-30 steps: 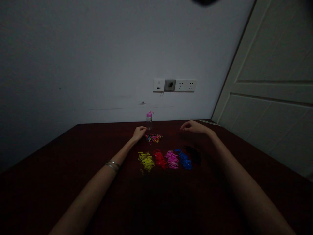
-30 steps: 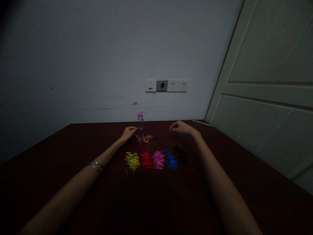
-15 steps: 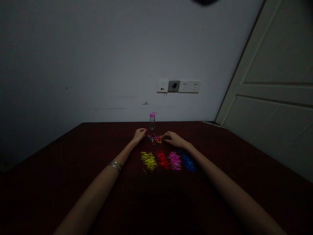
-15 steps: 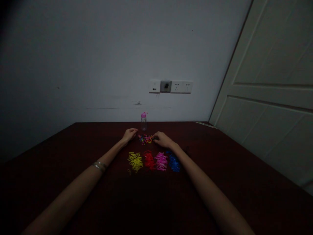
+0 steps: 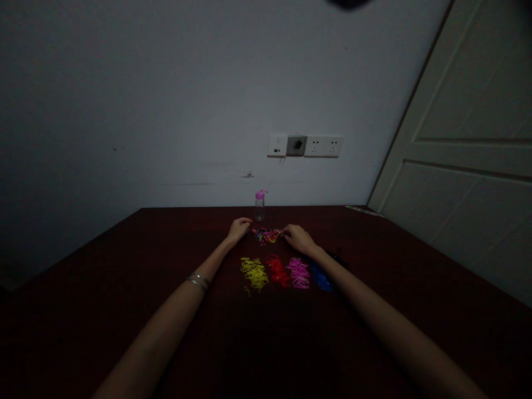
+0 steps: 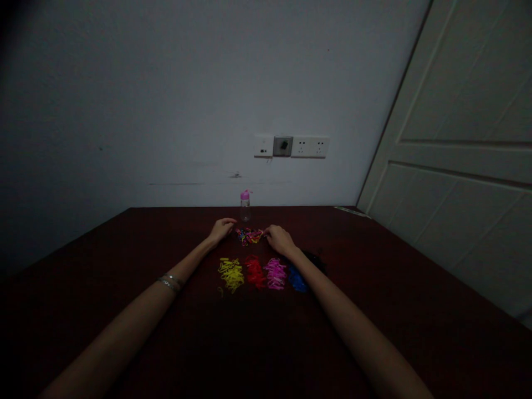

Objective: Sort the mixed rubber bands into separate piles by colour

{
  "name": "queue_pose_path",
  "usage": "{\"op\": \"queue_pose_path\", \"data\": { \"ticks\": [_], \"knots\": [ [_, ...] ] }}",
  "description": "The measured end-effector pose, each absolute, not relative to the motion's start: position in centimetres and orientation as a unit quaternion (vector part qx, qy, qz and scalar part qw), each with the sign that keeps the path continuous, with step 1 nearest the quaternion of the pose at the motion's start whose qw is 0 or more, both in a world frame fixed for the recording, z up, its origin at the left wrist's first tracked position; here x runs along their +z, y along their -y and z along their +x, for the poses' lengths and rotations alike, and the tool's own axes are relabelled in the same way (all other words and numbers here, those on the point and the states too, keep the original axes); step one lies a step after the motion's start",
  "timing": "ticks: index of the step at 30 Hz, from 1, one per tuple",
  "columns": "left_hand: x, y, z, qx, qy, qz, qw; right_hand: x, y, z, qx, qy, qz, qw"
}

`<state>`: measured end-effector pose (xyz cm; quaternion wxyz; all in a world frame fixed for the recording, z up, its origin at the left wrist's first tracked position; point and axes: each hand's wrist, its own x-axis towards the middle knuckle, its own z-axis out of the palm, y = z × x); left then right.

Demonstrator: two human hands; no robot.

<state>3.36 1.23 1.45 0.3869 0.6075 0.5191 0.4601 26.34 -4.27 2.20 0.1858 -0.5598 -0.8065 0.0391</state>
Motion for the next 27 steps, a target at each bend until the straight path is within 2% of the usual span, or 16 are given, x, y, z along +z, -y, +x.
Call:
{"op": "queue_pose_path", "data": {
  "ticks": [6,12,15,22,27],
  "knots": [
    [1.3,-1.5,3.3,0.457,-0.524,0.610,0.379,2.2,3.0,27.3,0.106,0.785,-0.550,0.266],
    [0.9,-2.0,3.3,0.460,-0.524,0.612,0.373,5.4,3.4,29.0,0.232,0.777,-0.484,0.328],
    [0.7,-2.1,3.3,0.463,-0.515,0.611,0.384,7.6,4.6,29.5,0.304,0.775,-0.455,0.315],
    [1.0,-1.6,3.3,0.465,-0.512,0.613,0.382,9.8,7.3,26.2,0.360,0.803,-0.393,0.265],
    [1.1,-1.6,3.3,0.462,-0.511,0.616,0.382,8.2,9.0,21.6,0.394,0.846,-0.325,0.151]
  ]
}}
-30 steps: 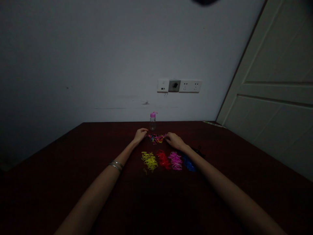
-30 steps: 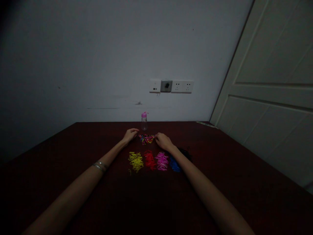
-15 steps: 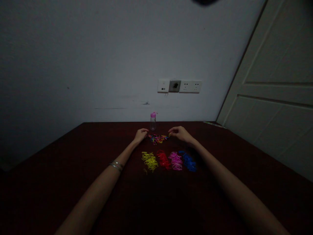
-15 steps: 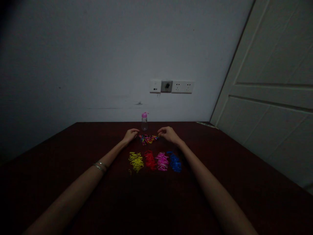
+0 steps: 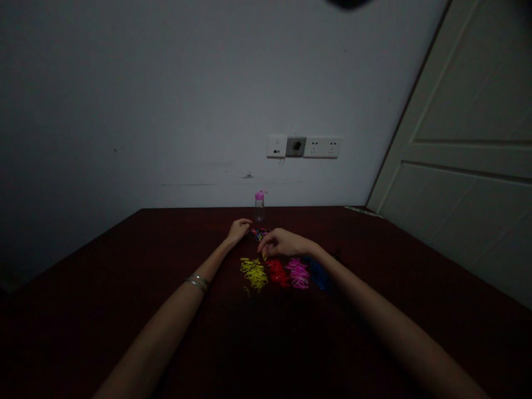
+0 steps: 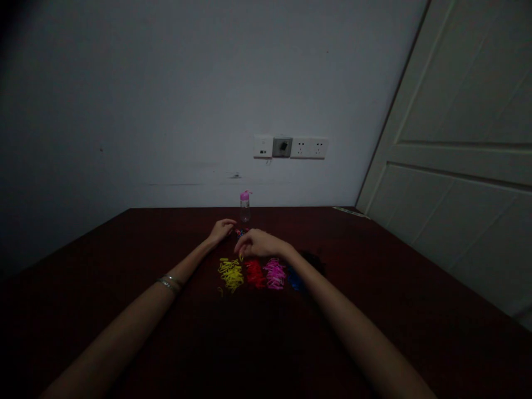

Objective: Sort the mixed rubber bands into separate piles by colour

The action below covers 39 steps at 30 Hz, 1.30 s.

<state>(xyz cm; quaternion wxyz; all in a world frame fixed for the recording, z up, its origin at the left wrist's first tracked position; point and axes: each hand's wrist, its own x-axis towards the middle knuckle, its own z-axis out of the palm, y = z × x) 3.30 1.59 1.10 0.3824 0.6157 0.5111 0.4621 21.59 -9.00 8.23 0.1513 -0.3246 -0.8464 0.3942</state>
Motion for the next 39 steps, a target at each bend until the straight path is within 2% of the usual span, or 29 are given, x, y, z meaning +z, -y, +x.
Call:
{"op": "queue_pose_path", "data": {
  "ticks": [4,7,11,19,25,39],
  "knots": [
    [0.9,-1.5,3.2,0.467,-0.498,0.643,0.346,6.7,9.7,19.6,0.400,0.864,-0.294,0.081],
    [0.7,-1.3,3.4,0.455,-0.479,0.689,0.297,6.4,9.6,19.8,0.400,0.867,-0.289,0.072],
    [1.1,-1.3,3.6,0.411,-0.451,0.762,0.217,7.7,9.1,21.3,0.405,0.854,-0.308,0.108],
    [3.9,-0.5,3.2,0.252,-0.440,0.844,0.175,11.4,8.6,26.3,0.368,0.825,-0.374,0.211],
    [4.0,-0.4,2.9,0.198,-0.453,0.855,0.160,12.2,7.6,30.0,0.331,0.802,-0.433,0.244],
    [2.8,-1.0,3.0,0.219,-0.446,0.845,0.197,10.5,5.3,34.1,0.286,0.789,-0.490,0.235]
  ]
}}
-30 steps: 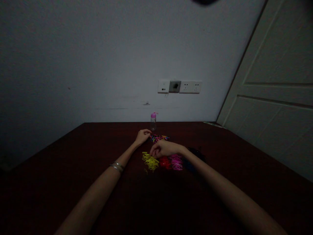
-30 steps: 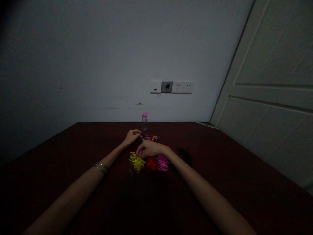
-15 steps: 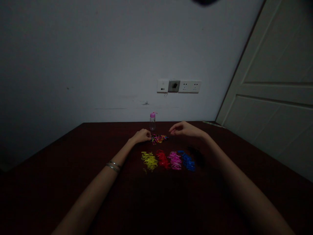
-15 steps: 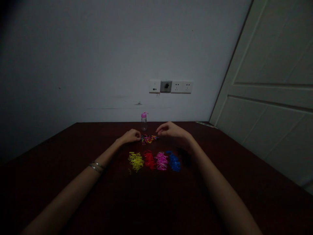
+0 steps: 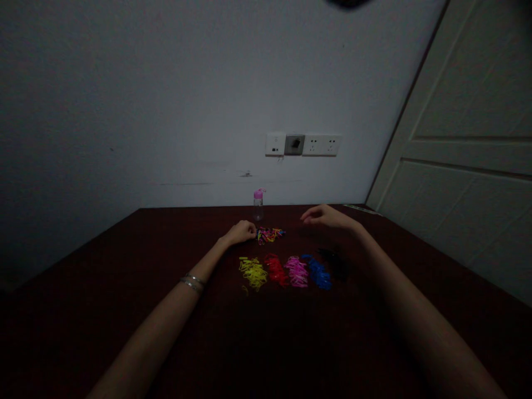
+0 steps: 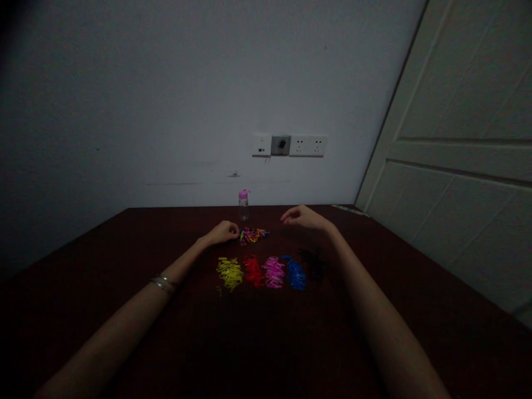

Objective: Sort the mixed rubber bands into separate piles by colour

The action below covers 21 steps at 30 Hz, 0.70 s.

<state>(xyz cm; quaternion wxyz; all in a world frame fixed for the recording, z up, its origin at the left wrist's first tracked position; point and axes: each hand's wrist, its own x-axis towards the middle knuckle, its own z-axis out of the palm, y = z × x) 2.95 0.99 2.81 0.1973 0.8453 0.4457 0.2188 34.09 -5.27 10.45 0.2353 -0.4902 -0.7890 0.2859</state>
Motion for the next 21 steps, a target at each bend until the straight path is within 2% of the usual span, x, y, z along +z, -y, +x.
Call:
{"op": "queue_pose_path", "data": {
  "ticks": [10,21],
  "knots": [
    [2.3,-1.5,2.9,0.239,-0.443,0.845,0.183,8.0,3.8,35.5,0.304,0.763,-0.522,0.228],
    [2.1,-1.5,2.7,0.234,-0.430,0.848,0.201,7.5,3.5,36.2,0.297,0.762,-0.527,0.232]
  ]
}}
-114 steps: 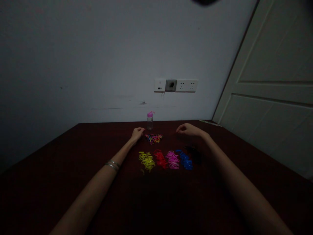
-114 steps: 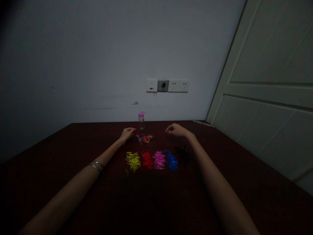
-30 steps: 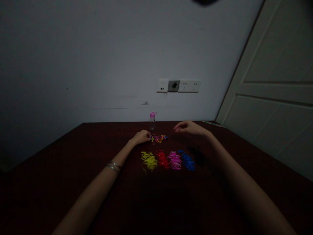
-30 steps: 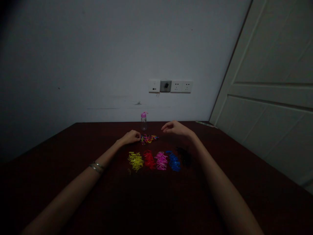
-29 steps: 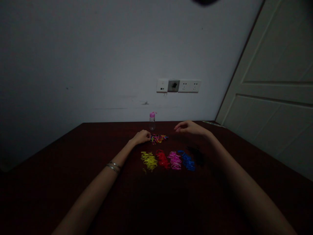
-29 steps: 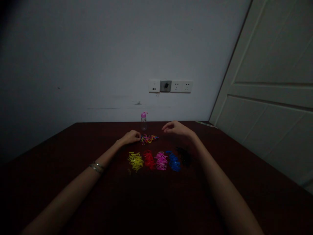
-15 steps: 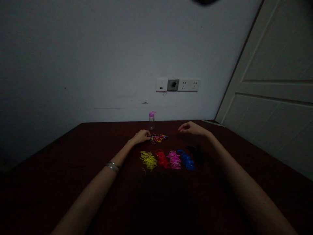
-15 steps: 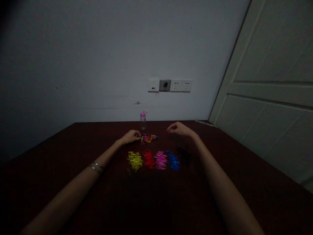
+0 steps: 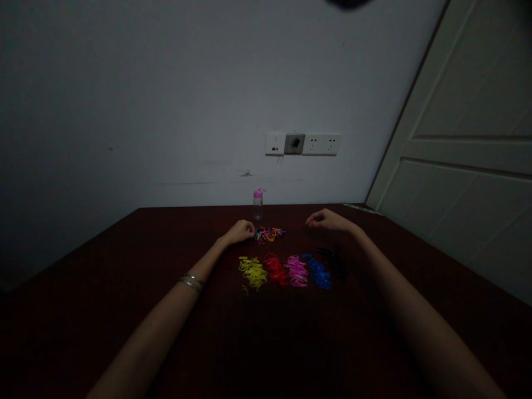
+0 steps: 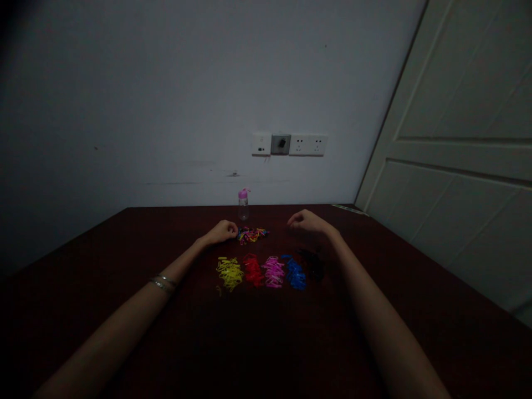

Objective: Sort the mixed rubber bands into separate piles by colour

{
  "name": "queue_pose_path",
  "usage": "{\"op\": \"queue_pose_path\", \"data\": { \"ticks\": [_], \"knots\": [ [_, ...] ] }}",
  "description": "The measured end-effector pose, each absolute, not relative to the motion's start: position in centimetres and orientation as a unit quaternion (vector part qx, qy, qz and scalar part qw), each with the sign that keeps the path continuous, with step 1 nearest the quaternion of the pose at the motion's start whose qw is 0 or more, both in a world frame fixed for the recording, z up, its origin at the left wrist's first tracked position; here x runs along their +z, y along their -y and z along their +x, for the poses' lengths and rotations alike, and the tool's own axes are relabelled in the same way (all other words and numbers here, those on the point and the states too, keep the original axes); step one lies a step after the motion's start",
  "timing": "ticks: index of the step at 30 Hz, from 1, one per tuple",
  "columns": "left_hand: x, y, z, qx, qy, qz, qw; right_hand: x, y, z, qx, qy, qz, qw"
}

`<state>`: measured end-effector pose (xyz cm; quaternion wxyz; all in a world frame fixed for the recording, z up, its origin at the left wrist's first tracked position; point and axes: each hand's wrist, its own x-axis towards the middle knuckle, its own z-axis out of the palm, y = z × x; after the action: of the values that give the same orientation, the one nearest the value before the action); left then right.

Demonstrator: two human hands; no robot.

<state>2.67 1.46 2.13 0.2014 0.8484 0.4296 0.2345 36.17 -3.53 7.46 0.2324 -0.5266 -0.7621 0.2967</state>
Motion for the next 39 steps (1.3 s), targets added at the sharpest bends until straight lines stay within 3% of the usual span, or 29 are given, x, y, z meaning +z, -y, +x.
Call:
{"op": "queue_pose_path", "data": {
  "ticks": [8,28,39],
  "knots": [
    [2.9,-1.3,2.2,0.264,-0.446,0.830,0.204,7.4,3.6,36.1,0.292,0.767,-0.529,0.216],
    [2.6,-1.7,1.5,0.203,-0.461,0.833,0.229,7.6,4.3,35.6,0.268,0.775,-0.536,0.202],
    [2.0,-2.3,1.4,0.206,-0.439,0.835,0.260,7.0,3.8,35.7,0.307,0.756,-0.537,0.213]
  ]
}}
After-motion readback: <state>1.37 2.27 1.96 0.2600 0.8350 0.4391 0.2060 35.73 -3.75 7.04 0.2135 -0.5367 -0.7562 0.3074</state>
